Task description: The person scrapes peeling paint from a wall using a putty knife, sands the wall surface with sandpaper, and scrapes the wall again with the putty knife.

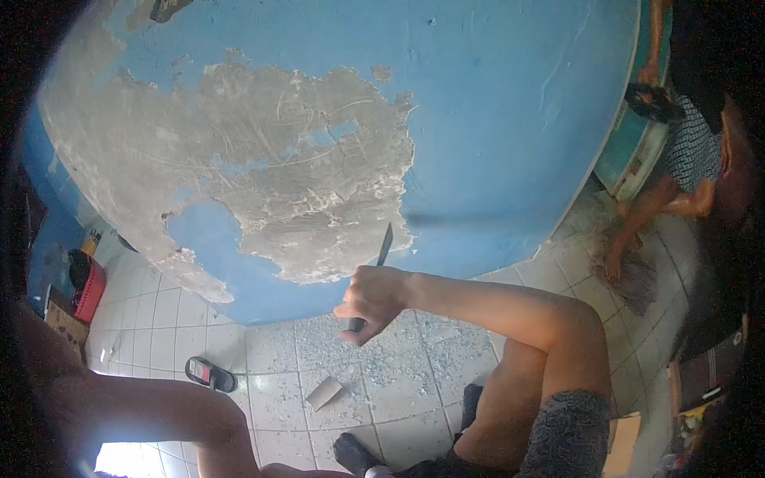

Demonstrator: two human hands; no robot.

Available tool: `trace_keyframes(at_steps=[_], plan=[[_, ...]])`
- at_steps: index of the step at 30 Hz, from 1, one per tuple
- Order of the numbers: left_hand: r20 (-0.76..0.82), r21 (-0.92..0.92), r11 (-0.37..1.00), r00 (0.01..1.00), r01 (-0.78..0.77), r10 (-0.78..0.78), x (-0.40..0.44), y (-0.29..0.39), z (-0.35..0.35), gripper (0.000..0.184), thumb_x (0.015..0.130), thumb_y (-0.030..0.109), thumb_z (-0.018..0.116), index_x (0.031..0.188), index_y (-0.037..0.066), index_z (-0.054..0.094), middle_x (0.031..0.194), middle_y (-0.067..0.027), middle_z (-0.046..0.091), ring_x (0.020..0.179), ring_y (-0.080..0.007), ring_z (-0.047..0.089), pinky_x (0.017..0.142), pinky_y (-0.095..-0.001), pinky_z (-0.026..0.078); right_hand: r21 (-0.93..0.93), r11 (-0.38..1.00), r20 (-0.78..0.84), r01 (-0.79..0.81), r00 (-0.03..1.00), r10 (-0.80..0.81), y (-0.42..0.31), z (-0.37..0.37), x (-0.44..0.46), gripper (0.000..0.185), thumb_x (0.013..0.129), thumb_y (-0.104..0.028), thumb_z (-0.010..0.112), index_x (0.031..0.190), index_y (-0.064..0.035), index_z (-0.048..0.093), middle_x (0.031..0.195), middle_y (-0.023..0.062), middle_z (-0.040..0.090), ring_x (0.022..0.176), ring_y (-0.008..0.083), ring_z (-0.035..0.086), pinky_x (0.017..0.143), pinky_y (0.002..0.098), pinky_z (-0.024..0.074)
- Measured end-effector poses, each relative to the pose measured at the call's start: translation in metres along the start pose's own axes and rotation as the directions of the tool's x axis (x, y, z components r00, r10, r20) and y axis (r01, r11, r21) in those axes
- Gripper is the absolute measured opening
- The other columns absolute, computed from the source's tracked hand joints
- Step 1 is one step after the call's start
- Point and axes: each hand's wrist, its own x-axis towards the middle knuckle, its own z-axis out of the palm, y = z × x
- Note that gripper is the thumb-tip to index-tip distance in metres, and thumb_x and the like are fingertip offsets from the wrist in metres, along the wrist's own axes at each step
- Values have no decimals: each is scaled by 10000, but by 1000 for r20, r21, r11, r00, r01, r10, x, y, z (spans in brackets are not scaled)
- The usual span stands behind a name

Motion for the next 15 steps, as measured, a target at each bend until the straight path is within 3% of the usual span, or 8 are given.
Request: trace_keyframes(at_steps=[4, 5, 9, 15], plan=[[-13, 6, 1000, 1000, -9, 9, 3, 2, -2, 591, 1014, 437, 441, 1540, 200, 310, 1454, -180, 504, 1339, -338, 491, 1009, -538, 464, -28, 996, -70, -85, 994, 83, 16, -5, -9, 419, 844, -390, 664, 604, -92, 493, 468, 52, 504, 418, 261, 551, 408, 375, 449], [-19, 11, 1000, 1000, -7, 7, 5, 2, -2, 592, 1014, 438, 441, 1540, 201, 310, 1454, -180, 504, 1340, -338, 491, 1008, -538, 465, -85, 995, -66, -41, 997, 36, 14, -4, -9, 411, 841, -393, 665, 612, -95, 500, 470, 55, 500, 425, 269, 553, 412, 375, 449], [-47, 34, 999, 999, -14, 16, 10, 5, -1, 594, 1015, 444, 441, 1541, 202, 308, 1456, -180, 503, 1342, -338, 490, 1007, -536, 468, 3, 1000, -95, 28, 995, -28, -3, -2, 5, 433, 831, -409, 667, 591, -98, 483, 465, 61, 493, 420, 274, 544, 413, 382, 446], [-102, 82, 996, 994, -32, 40, 20, 4, 7, 598, 1016, 452, 440, 1543, 203, 304, 1457, -181, 502, 1344, -337, 488, 1004, -534, 472, -97, 992, -88, -80, 994, 71, 14, 4, -3, 424, 815, -402, 647, 572, -102, 471, 469, 64, 491, 422, 276, 547, 411, 405, 444]])
